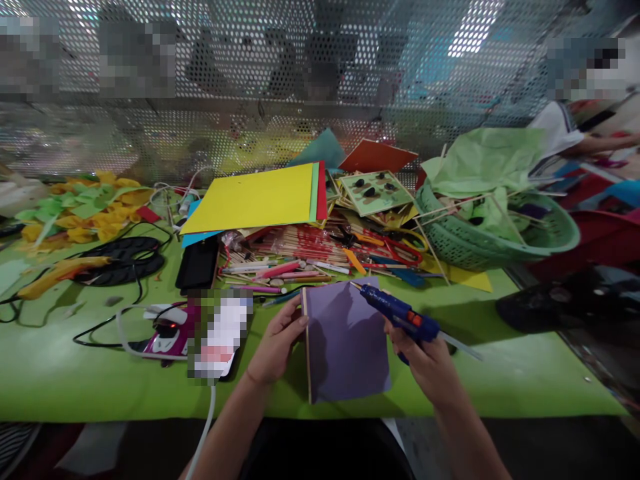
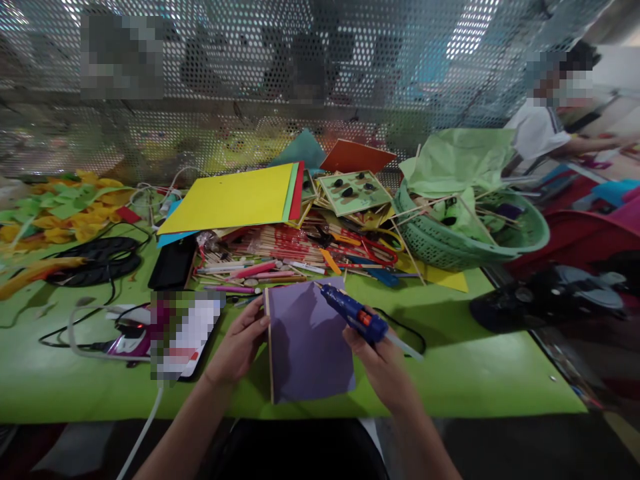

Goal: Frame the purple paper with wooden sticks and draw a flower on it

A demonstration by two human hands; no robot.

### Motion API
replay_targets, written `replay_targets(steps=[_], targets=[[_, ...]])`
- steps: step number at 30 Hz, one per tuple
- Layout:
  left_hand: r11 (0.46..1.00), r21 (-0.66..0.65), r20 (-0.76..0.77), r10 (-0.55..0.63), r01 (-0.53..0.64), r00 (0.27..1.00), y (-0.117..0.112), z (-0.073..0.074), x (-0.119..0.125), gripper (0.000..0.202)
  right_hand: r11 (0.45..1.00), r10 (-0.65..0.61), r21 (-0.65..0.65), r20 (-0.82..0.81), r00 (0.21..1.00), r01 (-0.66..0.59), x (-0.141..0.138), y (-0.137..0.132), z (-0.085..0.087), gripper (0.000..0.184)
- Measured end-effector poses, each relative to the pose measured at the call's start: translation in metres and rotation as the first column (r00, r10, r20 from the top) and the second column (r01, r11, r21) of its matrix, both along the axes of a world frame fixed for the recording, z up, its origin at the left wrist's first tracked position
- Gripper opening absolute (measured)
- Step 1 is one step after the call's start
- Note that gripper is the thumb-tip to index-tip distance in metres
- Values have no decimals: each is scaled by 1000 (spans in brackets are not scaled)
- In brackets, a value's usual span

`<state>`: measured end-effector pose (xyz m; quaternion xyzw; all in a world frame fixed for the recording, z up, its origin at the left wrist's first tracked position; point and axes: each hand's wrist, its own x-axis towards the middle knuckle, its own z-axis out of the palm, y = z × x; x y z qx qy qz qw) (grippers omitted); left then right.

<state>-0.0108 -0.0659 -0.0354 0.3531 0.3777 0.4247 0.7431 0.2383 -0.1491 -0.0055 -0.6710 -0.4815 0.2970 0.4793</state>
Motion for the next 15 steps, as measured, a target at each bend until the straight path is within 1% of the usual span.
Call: replay_targets(steps=[4, 7, 15], targets=[[1000, 8, 4, 7, -7, 1000, 0, -1, 0, 50, 1000, -9, 19, -13, 1000, 9, 2, 0, -5, 45], [1000, 4, 8, -1, 1, 1000, 0, 0, 0, 51, 1000, 9, 23, -11, 1000, -8, 4, 0, -6, 43], [1000, 9, 12, -11, 11, 1000, 0, 3, 0, 49, 1000, 7, 23, 25, 1000, -8, -1, 1, 2, 43]])
